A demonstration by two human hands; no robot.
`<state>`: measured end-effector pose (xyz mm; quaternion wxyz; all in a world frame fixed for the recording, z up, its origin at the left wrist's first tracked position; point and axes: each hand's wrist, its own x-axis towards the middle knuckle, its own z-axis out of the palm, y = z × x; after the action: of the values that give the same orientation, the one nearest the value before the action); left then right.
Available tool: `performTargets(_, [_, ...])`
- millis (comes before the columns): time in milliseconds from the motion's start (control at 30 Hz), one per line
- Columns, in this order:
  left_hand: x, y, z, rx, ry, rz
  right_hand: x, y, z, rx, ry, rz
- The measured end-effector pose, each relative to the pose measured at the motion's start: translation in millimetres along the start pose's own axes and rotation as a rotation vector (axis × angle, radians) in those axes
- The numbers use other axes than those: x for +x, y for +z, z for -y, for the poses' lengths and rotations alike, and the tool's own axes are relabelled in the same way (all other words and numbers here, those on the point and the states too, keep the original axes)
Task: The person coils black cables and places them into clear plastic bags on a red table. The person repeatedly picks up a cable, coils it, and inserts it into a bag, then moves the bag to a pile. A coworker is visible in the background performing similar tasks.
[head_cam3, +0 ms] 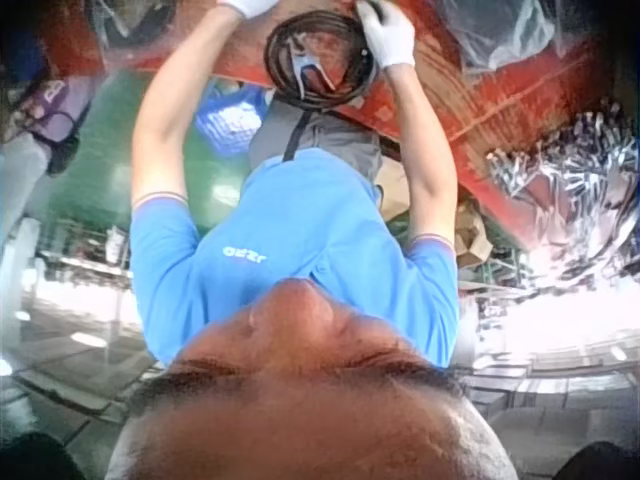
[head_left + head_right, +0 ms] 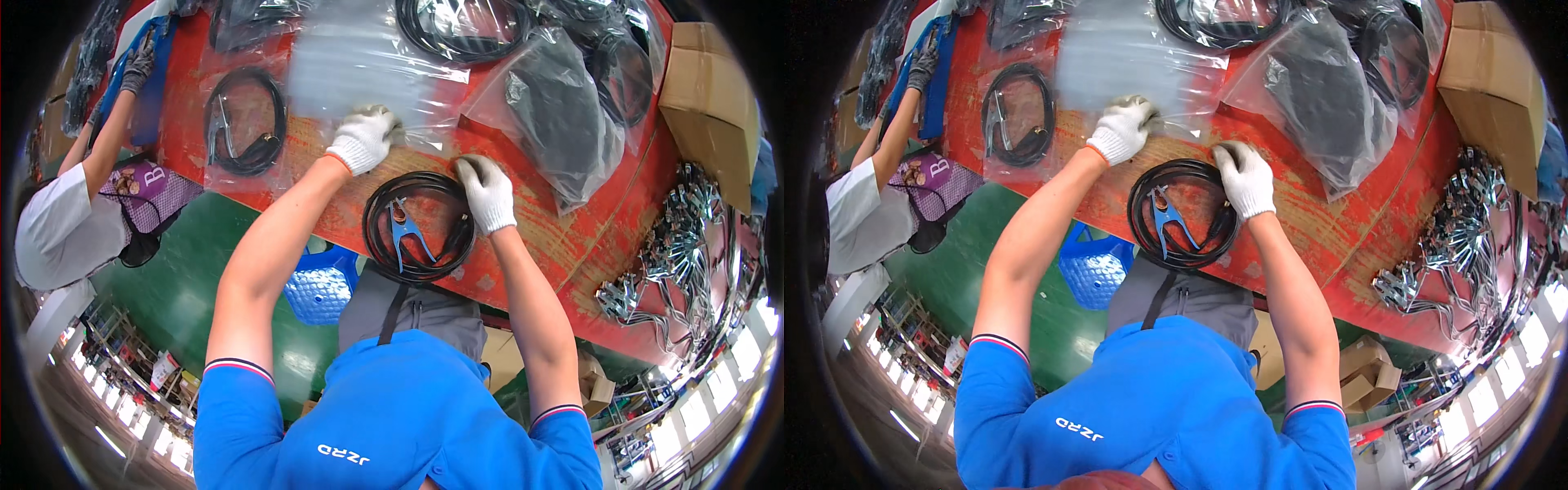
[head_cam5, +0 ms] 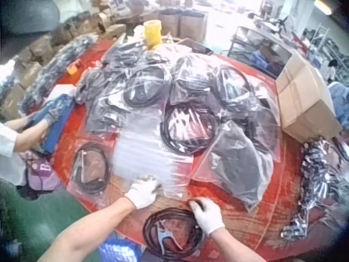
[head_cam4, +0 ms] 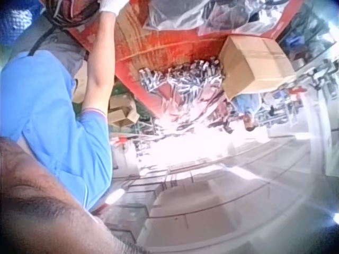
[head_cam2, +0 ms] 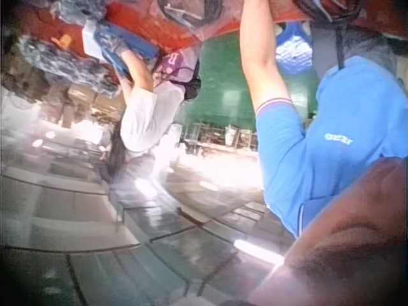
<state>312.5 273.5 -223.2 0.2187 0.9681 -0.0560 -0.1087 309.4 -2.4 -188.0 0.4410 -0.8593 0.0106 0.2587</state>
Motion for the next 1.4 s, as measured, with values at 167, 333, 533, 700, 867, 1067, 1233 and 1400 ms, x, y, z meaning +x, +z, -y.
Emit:
performTargets(167, [16, 2, -34, -0.282, -0.158, 0.089, 26, 27, -34, 0.350, 0.141, 0.103])
performTargets(333, [14, 0, -38, -0.279, -0.184, 0.139, 28, 17, 12, 0.596, 0.316, 0.184])
performTargets(533, [20, 8, -30, -0.374, -0.288, 0.141, 38, 36, -21, 0.211, 0.178, 0.090])
performTargets(700, [23, -7, -29, -0.643, -0.354, 0.221, 26, 20, -2, -0.124, 0.225, 0.074])
performTargets(867, [22, -6, -29, -0.643, -0.340, 0.257, 3, 12, 35, -0.467, -0.233, -0.458])
performTargets(1067, [22, -6, -29, -0.665, -0.320, 0.242, 39, 20, 49, -0.855, -0.663, -0.251])
performTargets(1233, [11, -11, -38, -0.350, -0.264, 0.194, 63, 6, 20, -0.897, -0.606, -0.167])
performTargets(1400, [-17, 9, -62, 0.097, -0.102, -0.118, 59, 7, 14, -0.867, -0.560, -0.206])
